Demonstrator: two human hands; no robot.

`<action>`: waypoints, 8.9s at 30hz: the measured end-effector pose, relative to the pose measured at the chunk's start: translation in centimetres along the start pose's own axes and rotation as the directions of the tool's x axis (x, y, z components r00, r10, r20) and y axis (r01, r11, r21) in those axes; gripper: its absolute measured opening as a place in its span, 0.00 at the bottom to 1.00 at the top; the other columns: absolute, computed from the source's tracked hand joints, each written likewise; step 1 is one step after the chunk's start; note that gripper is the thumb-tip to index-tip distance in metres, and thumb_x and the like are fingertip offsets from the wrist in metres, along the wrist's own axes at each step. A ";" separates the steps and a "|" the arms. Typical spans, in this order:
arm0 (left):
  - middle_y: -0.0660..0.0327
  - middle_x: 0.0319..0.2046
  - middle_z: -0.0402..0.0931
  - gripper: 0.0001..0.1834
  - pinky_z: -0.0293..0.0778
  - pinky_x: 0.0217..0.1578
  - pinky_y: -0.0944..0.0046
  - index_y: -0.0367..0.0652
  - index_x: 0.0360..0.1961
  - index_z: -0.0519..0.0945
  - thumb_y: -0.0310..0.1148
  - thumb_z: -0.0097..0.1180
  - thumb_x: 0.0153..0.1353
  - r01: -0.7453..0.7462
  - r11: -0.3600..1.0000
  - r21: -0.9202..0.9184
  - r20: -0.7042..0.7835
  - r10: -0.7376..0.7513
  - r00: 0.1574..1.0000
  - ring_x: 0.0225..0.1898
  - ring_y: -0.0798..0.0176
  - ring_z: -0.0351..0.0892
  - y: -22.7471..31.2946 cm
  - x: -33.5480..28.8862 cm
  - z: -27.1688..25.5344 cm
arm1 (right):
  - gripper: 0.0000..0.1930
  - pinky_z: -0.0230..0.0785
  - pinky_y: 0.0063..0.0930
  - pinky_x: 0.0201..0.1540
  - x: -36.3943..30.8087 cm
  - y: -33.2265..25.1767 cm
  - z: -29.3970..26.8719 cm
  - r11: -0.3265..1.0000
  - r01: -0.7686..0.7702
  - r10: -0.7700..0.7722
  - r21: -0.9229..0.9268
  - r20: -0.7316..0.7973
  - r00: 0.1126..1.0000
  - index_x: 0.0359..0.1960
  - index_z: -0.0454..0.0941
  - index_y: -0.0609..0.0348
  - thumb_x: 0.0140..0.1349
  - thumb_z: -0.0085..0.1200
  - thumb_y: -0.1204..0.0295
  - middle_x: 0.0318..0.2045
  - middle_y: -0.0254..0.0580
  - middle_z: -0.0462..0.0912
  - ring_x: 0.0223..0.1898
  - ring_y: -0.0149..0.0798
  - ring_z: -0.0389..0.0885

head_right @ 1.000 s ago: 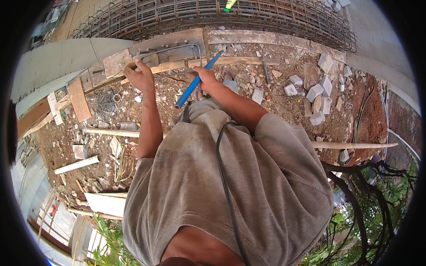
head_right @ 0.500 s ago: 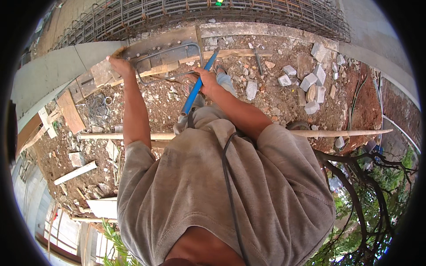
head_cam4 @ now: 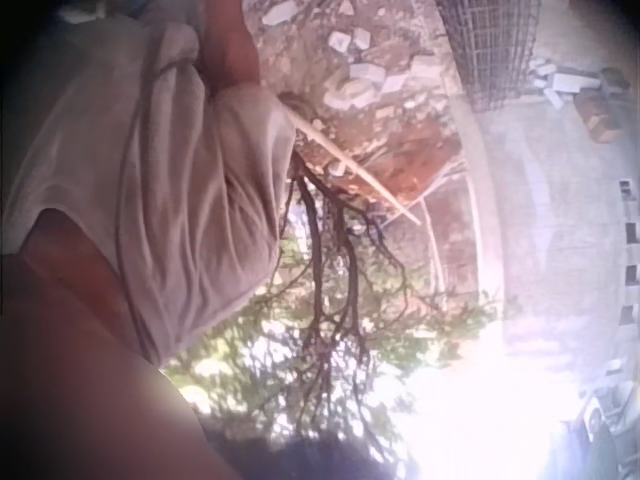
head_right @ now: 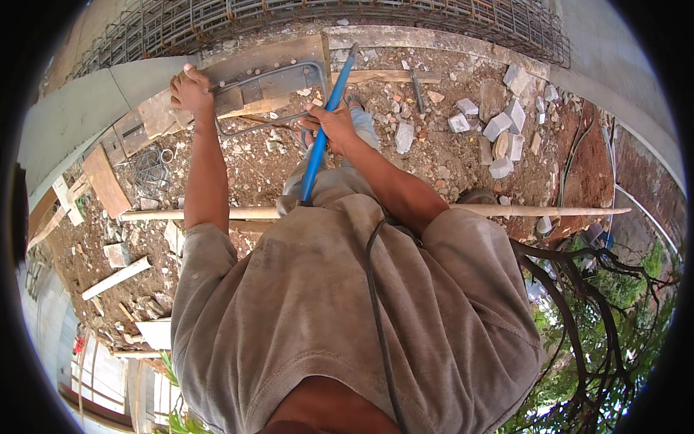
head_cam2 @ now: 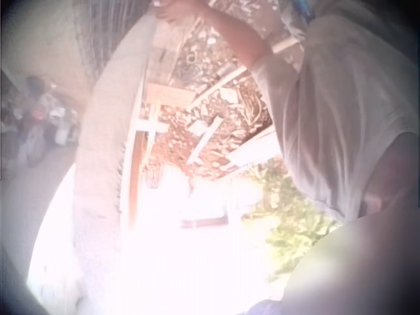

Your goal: The person uses a blue-handled rebar bending tool to bend a metal rebar hook on a construction site. They repeatedly reposition the tool and apply force to shape the metal piece.

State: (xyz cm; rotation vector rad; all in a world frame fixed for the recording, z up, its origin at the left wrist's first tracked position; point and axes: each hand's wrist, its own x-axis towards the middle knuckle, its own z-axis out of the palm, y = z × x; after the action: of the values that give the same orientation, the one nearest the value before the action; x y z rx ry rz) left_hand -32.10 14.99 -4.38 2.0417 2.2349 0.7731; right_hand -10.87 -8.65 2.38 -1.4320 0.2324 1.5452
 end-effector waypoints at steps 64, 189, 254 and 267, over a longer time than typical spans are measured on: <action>0.53 0.33 0.85 0.35 0.56 0.56 0.46 0.38 0.25 0.87 0.52 0.33 0.71 0.131 0.991 -0.029 -0.053 -0.132 0.990 0.45 0.48 0.76 1.3 0.5 -0.7 | 0.13 0.60 0.18 0.14 -19.5 -16.4 -3.3 0.843 -0.232 0.202 -0.485 -0.114 0.973 0.51 0.67 0.57 0.71 0.49 0.64 0.26 0.29 0.71 0.16 0.20 0.64; 0.70 0.10 0.47 0.39 0.45 0.15 0.65 0.53 0.14 0.53 0.78 0.40 0.56 -0.125 -0.010 -0.992 -0.122 -0.143 0.982 0.12 0.69 0.45 12.4 -11.8 -24.4 | 0.16 0.69 0.35 0.29 -12.1 -14.2 -21.6 0.120 0.534 -0.396 -0.837 0.453 0.799 0.41 0.74 0.62 0.59 0.60 0.62 0.23 0.40 0.74 0.24 0.34 0.74; 0.64 0.14 0.66 0.29 0.74 0.33 0.55 0.50 0.19 0.69 0.59 0.37 0.69 0.387 -0.566 -0.728 0.625 -0.314 0.715 0.16 0.62 0.66 5.8 -1.9 -11.7 | 0.24 0.72 0.41 0.47 -5.3 -15.5 4.1 -0.006 0.816 -0.369 -0.578 0.760 0.536 0.51 0.76 0.63 0.63 0.60 0.55 0.43 0.50 0.81 0.44 0.51 0.81; 0.67 0.13 0.62 0.36 0.57 0.23 0.63 0.39 0.14 0.69 0.55 0.39 0.75 0.304 0.397 -0.866 0.165 -0.347 0.923 0.18 0.70 0.58 8.3 -3.6 -13.3 | 0.21 0.71 0.38 0.46 -1.6 -15.3 4.0 -0.194 0.837 -0.419 -0.512 0.814 0.402 0.48 0.78 0.60 0.62 0.64 0.56 0.40 0.47 0.80 0.42 0.45 0.80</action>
State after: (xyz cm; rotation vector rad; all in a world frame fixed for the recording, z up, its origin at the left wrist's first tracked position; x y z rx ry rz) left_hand -28.35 7.24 9.16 1.0156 1.5307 1.4991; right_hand -2.56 0.98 11.86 -1.5198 -1.8548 0.7851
